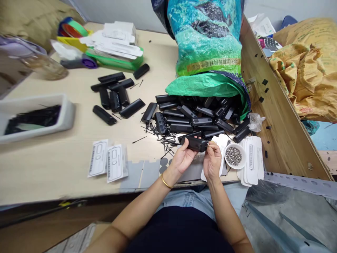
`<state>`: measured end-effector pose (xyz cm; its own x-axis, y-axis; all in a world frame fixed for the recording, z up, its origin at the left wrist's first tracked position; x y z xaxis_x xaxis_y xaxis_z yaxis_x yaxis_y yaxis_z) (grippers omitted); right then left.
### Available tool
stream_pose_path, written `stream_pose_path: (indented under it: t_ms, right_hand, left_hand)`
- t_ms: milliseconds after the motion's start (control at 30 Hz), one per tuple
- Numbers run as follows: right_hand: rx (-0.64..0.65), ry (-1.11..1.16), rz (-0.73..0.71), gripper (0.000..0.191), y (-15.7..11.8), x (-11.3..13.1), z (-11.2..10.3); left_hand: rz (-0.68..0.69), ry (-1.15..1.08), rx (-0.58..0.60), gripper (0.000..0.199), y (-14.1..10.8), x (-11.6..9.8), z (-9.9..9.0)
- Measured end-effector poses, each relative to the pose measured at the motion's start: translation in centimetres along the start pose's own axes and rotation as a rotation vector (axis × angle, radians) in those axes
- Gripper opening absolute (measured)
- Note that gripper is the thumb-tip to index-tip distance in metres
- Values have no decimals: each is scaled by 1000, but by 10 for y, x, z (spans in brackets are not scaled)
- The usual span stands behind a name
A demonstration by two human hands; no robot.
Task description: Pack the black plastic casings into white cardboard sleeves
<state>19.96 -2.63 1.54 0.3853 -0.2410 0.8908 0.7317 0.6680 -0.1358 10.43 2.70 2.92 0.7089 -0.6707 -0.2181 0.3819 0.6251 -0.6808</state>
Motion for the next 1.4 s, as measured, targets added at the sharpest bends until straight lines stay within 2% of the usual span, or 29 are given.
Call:
stream_pose_path:
  t_ms: [100,200,500,633,767,833,933,1033,1100,1133,1200,1267,1333,1400]
  right_hand:
    - [-6,55,66,13,0,-3,3]
    - [-6,10,61,14,0,-3,4]
    - [-39,-81,-42,10,-1,-2,4]
    - [-40,-198,-202,3,-4,2,0]
    - [23,-406,-397,9,-11,8,-3]
    - [87,-488,-390,13,-16,7,-4]
    - [200,-556,-276,29,-19,6,-9]
    - [156,-596,-264,40,-10,20,-26]
    - [83,-685,-335,30,4,37,-41]
    - [91,-757,-372,22,12,44,-46]
    - [213,-949,-433,14,32,55,-52]
    - [378,-1172,-488,13,50,59,-54]
    - [494,-1372,-548,17,65,58,-54]
    - [561,-1516,-589,26,78,51,-52]
  left_hand:
    - [-22,-13,-4,35,1,1,1]
    - [-26,-24,1,35,2,1,0]
    - [88,-21,20,30,1,-3,-2]
    - [169,43,45,22,0,-6,-6]
    - [259,95,79,14,0,-11,-6]
    - [291,109,86,10,-1,-16,-3]
    - [343,154,103,11,-9,-27,-1]
    - [453,369,185,17,-19,-37,-7]
    - [456,654,259,21,-18,-33,-16]
    - [438,787,282,22,-14,-29,-21]
    - [466,902,252,22,-2,-27,-27]
    - [551,884,175,25,11,-34,-26]
    - [642,900,113,34,22,-48,-17]
    - [804,1013,52,44,30,-66,0]
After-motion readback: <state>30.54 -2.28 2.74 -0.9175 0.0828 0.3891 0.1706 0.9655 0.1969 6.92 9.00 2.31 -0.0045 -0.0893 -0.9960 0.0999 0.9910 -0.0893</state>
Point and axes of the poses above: each hand's wrist, its own y-axis towards the middle knuckle, its own z-axis out of the palm, x = y × z, the point moved 4 cm from there along y, towards the middle knuckle, and after that the axes turned 6 degrees about -x, right-handed, at the moved point
